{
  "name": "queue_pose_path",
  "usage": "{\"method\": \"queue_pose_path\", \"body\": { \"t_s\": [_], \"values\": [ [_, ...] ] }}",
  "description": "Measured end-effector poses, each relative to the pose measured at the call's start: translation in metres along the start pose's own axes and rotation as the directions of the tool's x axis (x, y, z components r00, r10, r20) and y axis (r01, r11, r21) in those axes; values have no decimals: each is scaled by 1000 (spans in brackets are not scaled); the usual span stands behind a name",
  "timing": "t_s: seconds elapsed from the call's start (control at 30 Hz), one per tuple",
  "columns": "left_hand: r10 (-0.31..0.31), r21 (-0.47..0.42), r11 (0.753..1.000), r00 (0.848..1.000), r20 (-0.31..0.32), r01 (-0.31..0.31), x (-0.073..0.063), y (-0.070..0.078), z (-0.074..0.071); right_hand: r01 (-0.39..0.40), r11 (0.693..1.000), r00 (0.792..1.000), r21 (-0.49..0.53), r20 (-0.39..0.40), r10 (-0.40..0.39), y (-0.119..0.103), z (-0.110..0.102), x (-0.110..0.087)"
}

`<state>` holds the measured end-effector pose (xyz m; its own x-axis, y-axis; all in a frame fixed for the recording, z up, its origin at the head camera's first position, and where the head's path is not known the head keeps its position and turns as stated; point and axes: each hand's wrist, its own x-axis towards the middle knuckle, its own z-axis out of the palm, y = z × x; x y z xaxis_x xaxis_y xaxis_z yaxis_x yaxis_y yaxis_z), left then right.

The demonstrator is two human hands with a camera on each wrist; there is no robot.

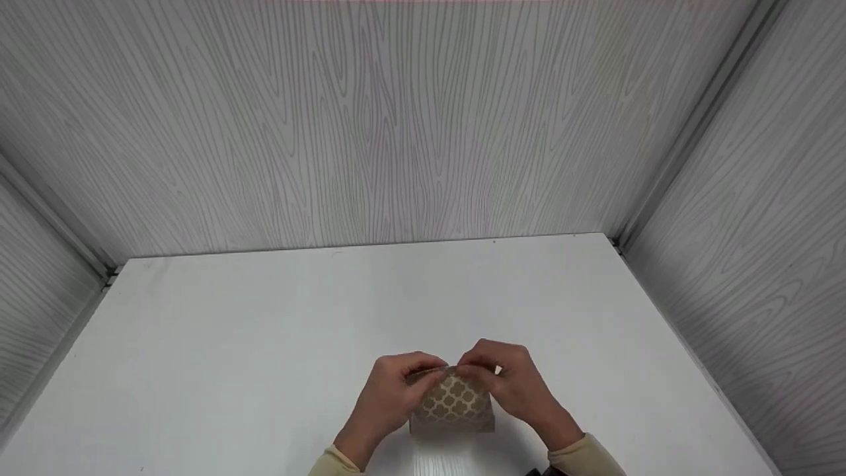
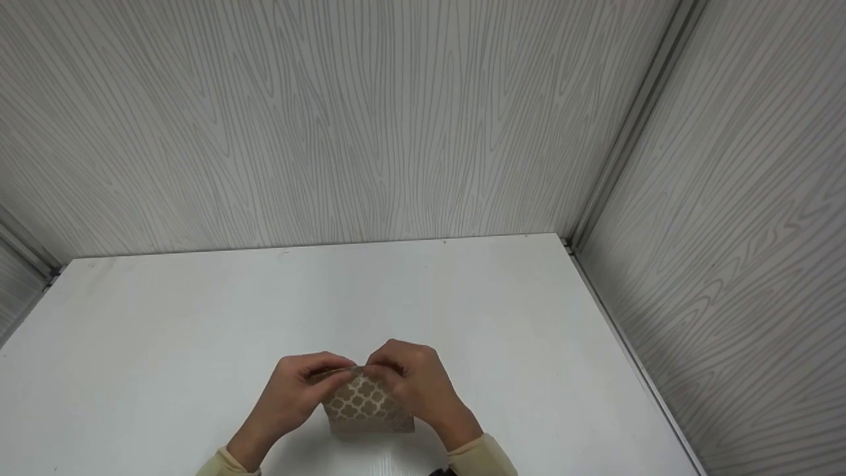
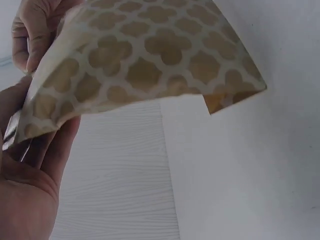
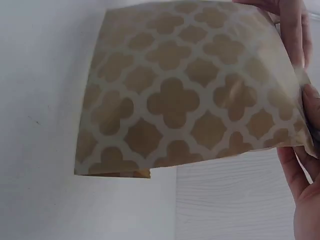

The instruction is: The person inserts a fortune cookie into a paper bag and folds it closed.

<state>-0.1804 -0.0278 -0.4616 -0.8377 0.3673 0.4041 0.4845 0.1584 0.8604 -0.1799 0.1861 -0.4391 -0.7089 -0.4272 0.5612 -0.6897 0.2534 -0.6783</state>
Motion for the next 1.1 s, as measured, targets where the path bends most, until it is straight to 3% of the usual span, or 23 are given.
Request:
{"method": "queue_pose_path", "body": {
  "t_s": [0.13,0.2,0.3,0.43,0.53,0.63,0.77,0.97,1.1],
  "values": [
    [150,121,982,988,-43,-144,0,1,4,-72,997,991,-28,112,74,12,-1,-5],
    [220,175,962,974,-57,-207,0,2,6,-50,997,991,-61,124,57,10,-2,-4],
    [290,223,937,955,-59,-270,1,4,7,39,992,995,-117,91,-29,10,-2,-2],
    [267,191,947,964,-18,-258,3,8,1,126,981,991,-149,72,-116,13,-3,-1],
    [207,176,963,978,14,-206,3,11,-6,110,986,992,-128,79,-100,14,-5,-2],
    [177,222,958,984,33,-180,2,13,-9,77,989,994,-125,93,-65,15,-8,-4],
    [222,296,929,974,32,-222,1,13,-8,112,977,990,-180,100,-95,13,-8,-4],
    [305,298,909,952,-1,-291,1,12,-1,224,950,975,-219,49,-219,12,-8,-4],
    [305,323,902,952,-4,-287,1,10,1,189,961,981,-201,87,-175,14,-10,-5]
  ]
}}
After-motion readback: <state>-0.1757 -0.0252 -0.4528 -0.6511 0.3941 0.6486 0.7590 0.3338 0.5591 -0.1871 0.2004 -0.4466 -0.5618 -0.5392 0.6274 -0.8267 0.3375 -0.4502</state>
